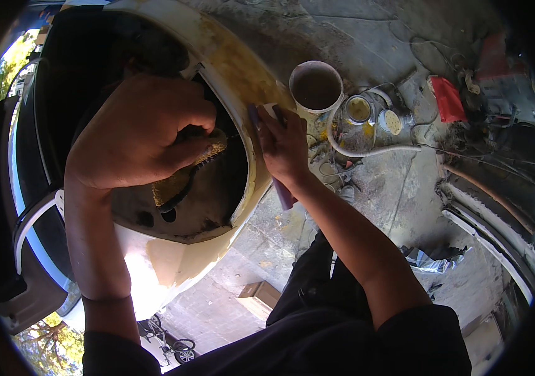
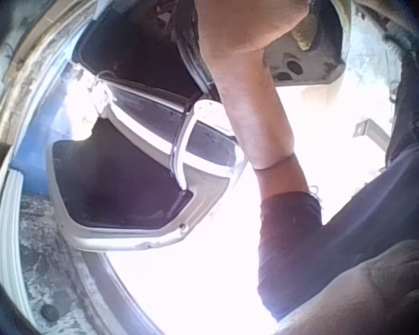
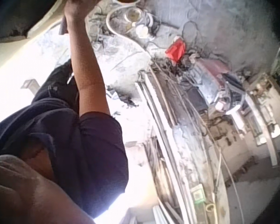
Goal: The person sands the surface of a car hood using a sanding block and sponge. They repeatedly rub the surface and occasionally dip the sponge into a bucket of water to clean it.
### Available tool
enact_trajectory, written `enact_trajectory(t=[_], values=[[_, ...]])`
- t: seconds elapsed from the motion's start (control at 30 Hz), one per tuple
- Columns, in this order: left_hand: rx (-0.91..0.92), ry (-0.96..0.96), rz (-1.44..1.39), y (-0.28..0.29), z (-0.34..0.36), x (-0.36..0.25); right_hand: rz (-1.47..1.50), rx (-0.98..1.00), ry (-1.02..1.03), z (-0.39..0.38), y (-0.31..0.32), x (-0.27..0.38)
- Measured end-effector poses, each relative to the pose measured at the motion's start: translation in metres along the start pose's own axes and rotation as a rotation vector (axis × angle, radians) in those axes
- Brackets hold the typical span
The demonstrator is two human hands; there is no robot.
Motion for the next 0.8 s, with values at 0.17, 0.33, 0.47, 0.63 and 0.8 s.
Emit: enact_trajectory(t=[0.17, 0.33, 0.47, 0.63, 0.8], values=[[-0.052, -0.020, 0.014, 0.002, 0.001, -0.001, -0.075, -0.017, 0.068, 0.019, -0.019, -0.020], [-0.041, -0.014, 0.006, 0.002, 0.000, 0.001, 0.003, -0.010, 0.030, -0.006, -0.016, -0.021], [-0.028, -0.012, 0.000, 0.002, 0.000, 0.001, 0.024, 0.055, 0.006, 0.025, -0.021, -0.019], [-0.012, -0.006, 0.013, 0.003, 0.000, 0.003, 0.022, -0.014, -0.026, 0.004, -0.015, -0.005], [-0.026, 0.000, 0.010, 0.002, -0.002, 0.003, -0.078, -0.021, 0.150, 0.009, -0.029, -0.015]])
Point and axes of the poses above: each hand's wrist, its own z-axis towards the middle knuckle, its own y-axis out of the back of the hand, x = y × z, the point moved 5 cm from there along z, towards the middle knuckle, and after that the axes turned 4 degrees about z, right-handed, at the moved point
